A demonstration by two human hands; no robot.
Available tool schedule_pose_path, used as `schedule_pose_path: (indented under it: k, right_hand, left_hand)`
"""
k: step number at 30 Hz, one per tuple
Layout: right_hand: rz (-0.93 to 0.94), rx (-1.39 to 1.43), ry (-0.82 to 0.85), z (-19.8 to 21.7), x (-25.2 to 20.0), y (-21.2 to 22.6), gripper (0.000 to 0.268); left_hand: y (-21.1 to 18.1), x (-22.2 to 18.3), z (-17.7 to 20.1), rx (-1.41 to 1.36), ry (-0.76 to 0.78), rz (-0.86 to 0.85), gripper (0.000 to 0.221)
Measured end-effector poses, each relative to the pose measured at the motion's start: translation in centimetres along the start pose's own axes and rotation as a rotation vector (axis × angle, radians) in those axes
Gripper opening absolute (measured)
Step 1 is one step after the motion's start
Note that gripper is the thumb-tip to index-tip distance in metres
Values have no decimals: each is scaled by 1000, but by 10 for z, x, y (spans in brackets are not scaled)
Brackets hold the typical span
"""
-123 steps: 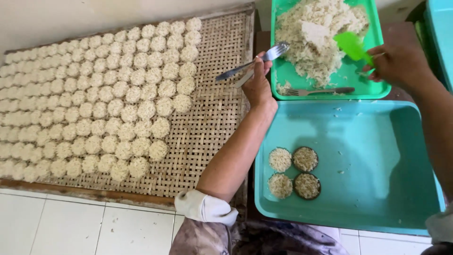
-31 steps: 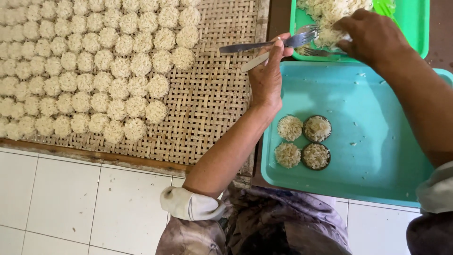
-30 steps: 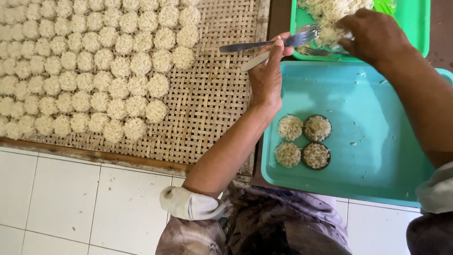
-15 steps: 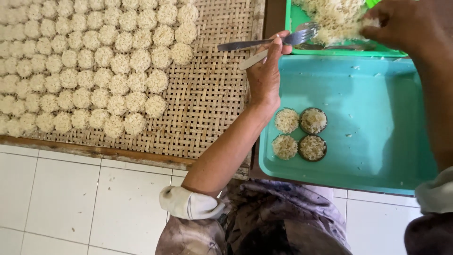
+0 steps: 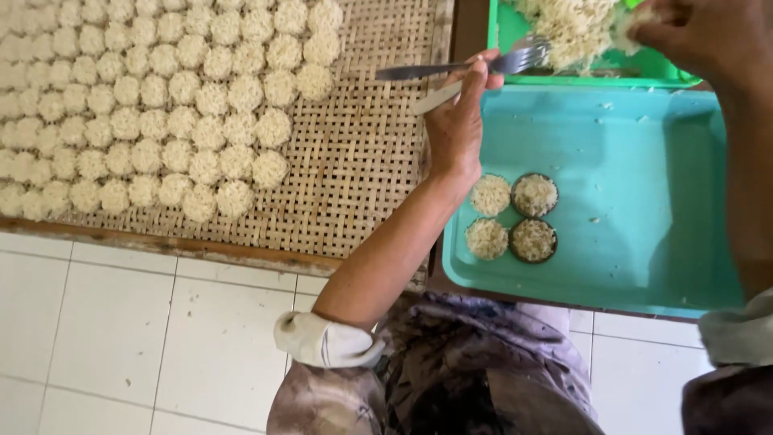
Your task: Molding food material into circular patties using forks and ring molds
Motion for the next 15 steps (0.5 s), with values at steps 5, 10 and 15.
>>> schedule_pose_path:
  k: [5, 10, 15]
  right_hand:
    - [-87, -260, 70, -18, 32, 26, 43]
    - [235, -284, -18, -78, 90, 33, 67]
    - [34, -478, 46, -86, 95, 52, 49]
  left_hand:
    - [0, 3, -3, -21, 16, 20, 35]
    - [-15, 12, -8, 96, -42, 145, 34]
    - [-10, 20, -7, 41, -27, 115, 37]
Point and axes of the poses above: each hand's wrist, its own x-axis towards the middle knuckle, its own z-axis out of the back of the hand, y = z × x, the point moved 2 cm from there along x, towards the middle knuckle, and after that the axes turned 12 degrees about -z, right-handed, at the moved point
